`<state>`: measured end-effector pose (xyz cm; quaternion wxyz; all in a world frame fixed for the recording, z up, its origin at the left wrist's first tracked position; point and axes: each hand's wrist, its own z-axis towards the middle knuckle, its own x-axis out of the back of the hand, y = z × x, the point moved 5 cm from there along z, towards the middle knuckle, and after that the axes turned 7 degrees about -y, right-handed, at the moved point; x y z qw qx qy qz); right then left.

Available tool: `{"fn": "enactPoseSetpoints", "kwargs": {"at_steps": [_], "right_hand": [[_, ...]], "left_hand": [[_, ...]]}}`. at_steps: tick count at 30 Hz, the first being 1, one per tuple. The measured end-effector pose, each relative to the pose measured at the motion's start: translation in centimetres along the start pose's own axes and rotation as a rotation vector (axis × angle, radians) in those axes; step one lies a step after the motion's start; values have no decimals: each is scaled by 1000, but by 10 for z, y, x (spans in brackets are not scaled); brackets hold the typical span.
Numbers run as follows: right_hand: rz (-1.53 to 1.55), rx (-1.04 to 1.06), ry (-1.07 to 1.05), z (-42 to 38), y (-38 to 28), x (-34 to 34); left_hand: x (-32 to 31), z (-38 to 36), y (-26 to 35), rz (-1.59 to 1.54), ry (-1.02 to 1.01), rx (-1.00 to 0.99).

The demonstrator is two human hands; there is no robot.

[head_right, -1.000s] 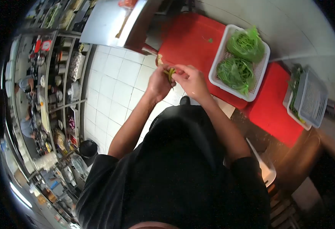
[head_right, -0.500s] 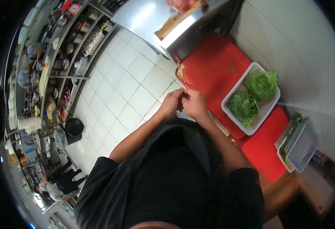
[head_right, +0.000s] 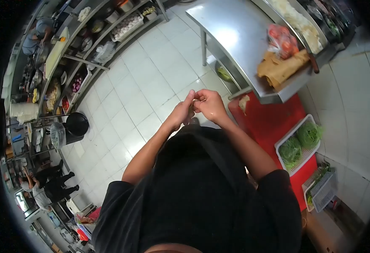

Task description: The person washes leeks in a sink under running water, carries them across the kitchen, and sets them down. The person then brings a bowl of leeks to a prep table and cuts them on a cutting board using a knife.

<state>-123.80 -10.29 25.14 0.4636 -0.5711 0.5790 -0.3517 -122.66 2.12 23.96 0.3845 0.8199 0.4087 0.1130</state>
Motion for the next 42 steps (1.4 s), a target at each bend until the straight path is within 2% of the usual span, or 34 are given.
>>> {"fn": "enactPoseSetpoints", "kwargs": {"at_steps": [2, 3, 4, 5, 6, 7, 8, 9, 11, 13, 14, 16, 18, 20, 23, 25, 28, 31, 33, 34, 35, 36, 37, 38, 40, 42], "right_hand": [[-69, 84, -103, 31, 8, -13], [-248, 78, -83, 40, 0, -18], [-261, 117, -104, 47, -10, -23], [-337, 50, -144, 55, -20, -29], [-316, 92, -168, 70, -12, -27], [-206, 34, -195, 76, -24, -32], [-166, 38, -132, 84, -33, -33], [-259, 44, -122, 89, -53, -35], [-224, 31, -144, 121, -52, -27], [-206, 7, -139, 154, -62, -25], [-39, -28, -159, 176, -54, -22], [-85, 20, -254, 214, -70, -23], [39, -34, -353, 253, -93, -40], [-160, -50, -433, 293, -118, -63], [-603, 71, -677, 343, -166, -111], [-884, 238, -799, 372, -185, -151], [-1007, 285, -1001, 409, -193, -204], [-850, 256, -1023, 463, -187, -228], [-810, 313, -966, 515, -180, -225], [-613, 143, -915, 528, -196, -218], [-653, 104, -816, 549, -205, -202], [-602, 177, -774, 568, -220, -184], [-542, 81, -636, 584, -237, -162], [-620, 117, -524, 596, -260, -138], [-475, 238, -303, 616, -297, -80], [-317, 253, -28, 623, -326, -13]], "left_hand": [[29, 3, 7, 110, 90, -9], [40, 3, 11, 213, 72, 66], [47, 9, 11, 178, 104, 10], [61, 26, 4, 208, 36, 55], [68, 24, 18, 229, 11, -4], [74, 32, 24, 187, 16, -78], [81, 39, 30, 192, -15, -86], [93, 47, 39, 262, -34, -28], [105, 43, 78, 268, -51, -88], [137, 92, 74, 313, -57, -23], [147, 89, 93, 337, 7, -42], [179, 99, 116, 359, -23, -31], [214, 90, 142, 352, 152, -70], [257, 99, 140, 172, 231, -83], [305, 71, 154, -99, 317, -84], [335, 57, 151, -306, 344, -123], [381, 61, 127, -561, 320, -263], [408, 33, 128, -621, 616, -202], [441, 38, 91, -616, 683, -187], [455, 35, 83, -613, 747, -179], [469, 37, 72, -643, 814, -146], [485, 37, 61, -661, 882, -111], [502, 41, 58, -633, 915, -70], [519, 46, 57, -599, 939, -30], [554, 59, 78, -476, 955, -4], [589, 73, 113, -267, 917, -19]]}}
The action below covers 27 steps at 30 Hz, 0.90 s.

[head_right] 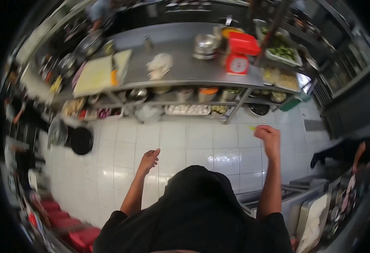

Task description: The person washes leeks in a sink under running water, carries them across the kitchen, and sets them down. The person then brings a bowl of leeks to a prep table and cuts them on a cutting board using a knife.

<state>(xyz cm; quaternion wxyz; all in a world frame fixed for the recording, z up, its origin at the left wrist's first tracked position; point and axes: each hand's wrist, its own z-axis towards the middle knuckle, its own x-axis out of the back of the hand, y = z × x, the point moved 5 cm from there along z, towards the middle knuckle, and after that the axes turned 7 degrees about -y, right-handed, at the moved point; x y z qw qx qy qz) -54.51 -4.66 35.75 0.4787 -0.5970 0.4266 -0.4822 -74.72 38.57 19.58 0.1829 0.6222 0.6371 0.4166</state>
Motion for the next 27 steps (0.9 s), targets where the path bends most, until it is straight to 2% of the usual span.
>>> {"fn": "enactPoseSetpoints", "kwargs": {"at_steps": [1, 5, 6, 7, 10, 13, 15, 17, 18, 19, 20, 21, 26, 27], "right_hand": [[34, 35, 127, 1, -7, 35], [28, 198, 601, -13, -41, 168], [-75, 249, 698, -17, -64, 198], [-171, 295, 805, -12, -87, 237], [-251, 420, 840, 26, -127, 301], [-363, 557, 826, 115, -172, 364], [-405, 633, 814, 187, -194, 405], [-403, 687, 806, 263, -217, 441], [-409, 697, 809, 298, -226, 458], [-388, 715, 808, 335, -231, 478], [-369, 742, 805, 373, -238, 497], [-424, 697, 847, 408, -245, 518], [-650, 518, 973, 535, -267, 588], [-654, 455, 925, 551, -269, 594]], "left_hand": [[-3, 26, 8, 0, -40, -70], [-20, 114, 54, 197, 9, -209], [-28, 128, 59, 230, -12, -186], [-45, 152, 90, 275, -31, -171], [-77, 153, 118, 228, -14, -98], [-92, 192, 67, 313, 116, -76], [-108, 173, 51, 351, 111, 231], [-119, 170, 7, 561, -27, 385], [-133, 147, -1, 236, 75, 465], [-141, 136, -5, 373, -58, 322], [-158, 111, 20, 272, 140, 707], [-176, 101, 27, 187, 199, 796], [-233, 87, 47, 11, 244, 779], [-244, 87, 53, -14, 248, 777]]}}
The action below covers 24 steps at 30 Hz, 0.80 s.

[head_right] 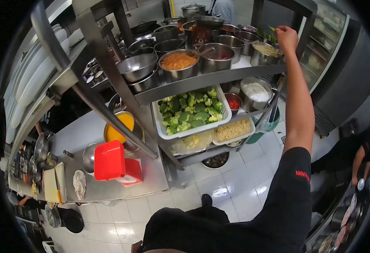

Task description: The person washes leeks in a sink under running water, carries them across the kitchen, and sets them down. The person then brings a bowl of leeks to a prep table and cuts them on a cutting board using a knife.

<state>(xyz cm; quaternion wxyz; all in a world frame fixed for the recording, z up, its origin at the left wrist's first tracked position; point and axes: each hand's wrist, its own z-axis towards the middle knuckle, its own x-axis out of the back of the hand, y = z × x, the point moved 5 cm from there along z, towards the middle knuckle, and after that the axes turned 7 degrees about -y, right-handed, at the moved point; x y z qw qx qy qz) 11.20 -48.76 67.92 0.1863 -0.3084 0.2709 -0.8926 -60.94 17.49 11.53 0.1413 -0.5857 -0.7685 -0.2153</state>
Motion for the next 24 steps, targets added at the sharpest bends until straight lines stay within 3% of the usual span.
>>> {"fn": "enactPoseSetpoints", "kwargs": {"at_steps": [4, 7, 8, 9, 11, 14, 15, 17, 18, 19, 20, 21, 22, 23, 24], "right_hand": [[-135, -25, 4, 60, 30, -40], [-128, 110, -96, 102, 58, -75], [-312, 228, -205, 110, 61, -88], [-781, 303, -441, 130, 74, -114], [-729, 379, -363, 156, 123, -136], [-355, -7, -131, 119, 87, -70], [-363, -46, -34, 105, 67, -43], [-226, 17, 133, 88, 62, 0], [-17, 66, 83, 53, 41, 27], [217, 9, 61, 47, 63, 42], [-8, 400, 107, 20, 57, 68], [112, 416, 132, -2, 68, 90], [389, 278, 153, -34, 88, 114], [661, 161, 196, -68, 105, 135], [817, 109, 240, -108, 113, 149]], "left_hand": [[-24, -23, 2, -58, -6, 3], [-28, -35, -5, -84, -2, -4], [-29, -38, -6, -90, -1, -1], [-28, -42, -5, -93, 2, 1], [-26, -54, 3, -89, 15, 23], [-18, -59, 13, -66, 14, -68], [-13, -52, 16, -38, 14, -65], [-9, 11, -5, -37, -95, -82], [-6, 40, -9, 291, -139, -310], [-7, 44, -7, 144, -96, -174], [-7, 93, -17, 547, -114, -589], [-8, 96, -4, 543, -105, -13], [-7, 96, 12, 753, -141, -422], [-2, 74, 34, 655, -48, -475], [6, 53, 52, 429, -14, -313]]}}
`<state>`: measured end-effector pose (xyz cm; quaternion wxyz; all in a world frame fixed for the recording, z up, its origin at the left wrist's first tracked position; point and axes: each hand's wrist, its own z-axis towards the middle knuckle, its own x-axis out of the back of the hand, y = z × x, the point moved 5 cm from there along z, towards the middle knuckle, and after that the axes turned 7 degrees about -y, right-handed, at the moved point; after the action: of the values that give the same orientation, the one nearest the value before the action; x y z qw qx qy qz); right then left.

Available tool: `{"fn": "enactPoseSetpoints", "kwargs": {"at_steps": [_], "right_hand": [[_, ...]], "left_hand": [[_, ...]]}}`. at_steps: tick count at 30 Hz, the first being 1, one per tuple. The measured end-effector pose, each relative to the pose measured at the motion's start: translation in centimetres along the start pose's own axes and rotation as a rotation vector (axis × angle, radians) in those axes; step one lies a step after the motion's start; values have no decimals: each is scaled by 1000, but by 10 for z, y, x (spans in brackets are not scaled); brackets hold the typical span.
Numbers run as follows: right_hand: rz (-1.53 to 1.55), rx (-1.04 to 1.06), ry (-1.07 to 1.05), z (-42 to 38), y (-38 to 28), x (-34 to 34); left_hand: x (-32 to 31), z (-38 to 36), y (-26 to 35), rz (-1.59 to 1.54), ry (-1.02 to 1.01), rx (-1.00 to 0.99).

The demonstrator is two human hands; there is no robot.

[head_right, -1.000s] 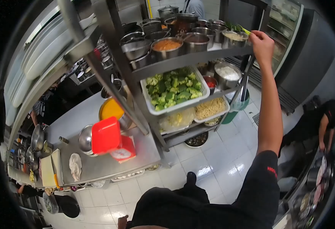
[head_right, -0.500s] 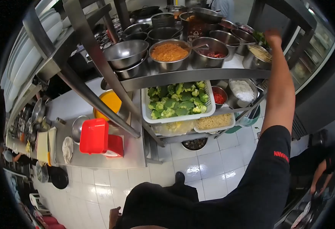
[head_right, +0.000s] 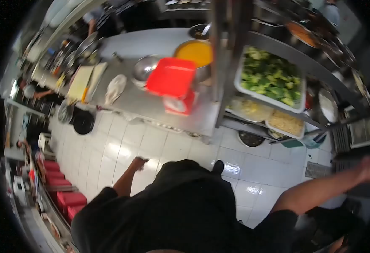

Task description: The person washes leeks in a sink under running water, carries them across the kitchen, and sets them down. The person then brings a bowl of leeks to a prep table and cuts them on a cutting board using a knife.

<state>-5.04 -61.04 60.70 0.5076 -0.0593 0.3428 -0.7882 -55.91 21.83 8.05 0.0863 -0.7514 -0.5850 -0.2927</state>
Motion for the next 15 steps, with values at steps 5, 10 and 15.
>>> {"fn": "enactPoseSetpoints", "kwargs": {"at_steps": [5, 10, 15], "right_hand": [[31, -189, 162, -221, -105, 9], [59, -530, 35, -416, -159, -19], [-151, -893, -59, -557, -228, -84]], "left_hand": [[36, 37, 15, -29, -66, -260], [86, 65, -20, 192, -122, -343], [134, 70, -114, 219, -108, -222]]}}
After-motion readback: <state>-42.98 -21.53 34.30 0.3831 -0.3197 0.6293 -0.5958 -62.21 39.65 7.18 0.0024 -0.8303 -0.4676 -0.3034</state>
